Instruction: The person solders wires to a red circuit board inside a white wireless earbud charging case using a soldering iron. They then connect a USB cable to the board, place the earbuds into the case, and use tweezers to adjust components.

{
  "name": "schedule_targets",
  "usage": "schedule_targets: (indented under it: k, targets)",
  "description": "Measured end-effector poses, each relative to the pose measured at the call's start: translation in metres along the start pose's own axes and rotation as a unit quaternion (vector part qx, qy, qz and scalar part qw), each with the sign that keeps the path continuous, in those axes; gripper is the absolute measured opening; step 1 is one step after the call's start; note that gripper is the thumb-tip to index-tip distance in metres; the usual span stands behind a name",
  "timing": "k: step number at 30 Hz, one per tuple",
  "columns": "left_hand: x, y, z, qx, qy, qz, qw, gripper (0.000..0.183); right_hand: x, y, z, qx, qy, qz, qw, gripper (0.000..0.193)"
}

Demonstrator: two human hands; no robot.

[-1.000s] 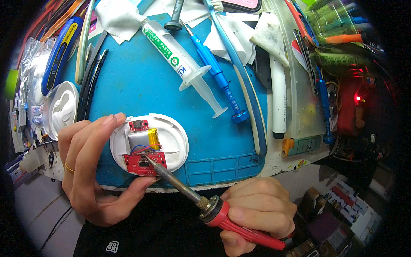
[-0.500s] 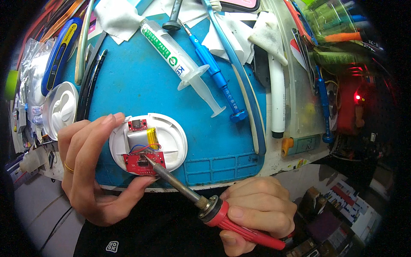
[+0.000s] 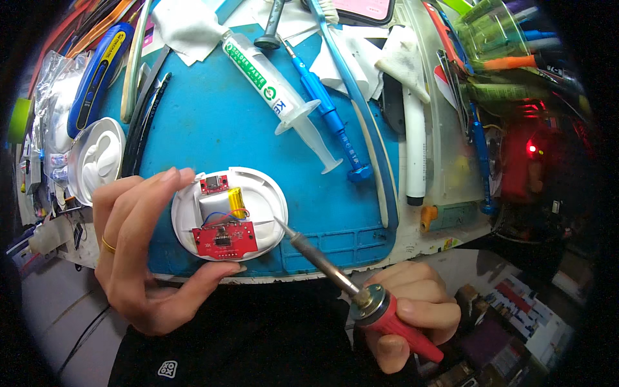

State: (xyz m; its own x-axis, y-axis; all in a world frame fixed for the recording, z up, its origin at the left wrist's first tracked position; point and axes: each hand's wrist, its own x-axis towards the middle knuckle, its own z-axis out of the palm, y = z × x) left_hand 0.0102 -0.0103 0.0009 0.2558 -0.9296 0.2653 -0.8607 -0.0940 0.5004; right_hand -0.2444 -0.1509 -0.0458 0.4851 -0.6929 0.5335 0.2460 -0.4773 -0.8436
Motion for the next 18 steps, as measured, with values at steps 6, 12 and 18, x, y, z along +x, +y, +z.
schedule_targets:
  k: [6, 12, 18]
  targets:
    - [-0.002, 0.002, 0.002, -0.001, 0.023, -0.003, 1.000, 0.090, 0.000, -0.011, -0.015, -0.104, -0.059, -0.007, 0.993, 0.030]
    - [-0.002, 0.003, 0.002, 0.004, 0.021, -0.013, 1.000, 0.092, -0.008, -0.009, -0.007, -0.132, -0.019, -0.018, 0.991, 0.026]
    - [-0.001, 0.002, 0.004, 0.010, 0.025, -0.007, 1.000, 0.091, -0.002, -0.021, -0.014, -0.172, -0.102, -0.030, 0.979, 0.034]
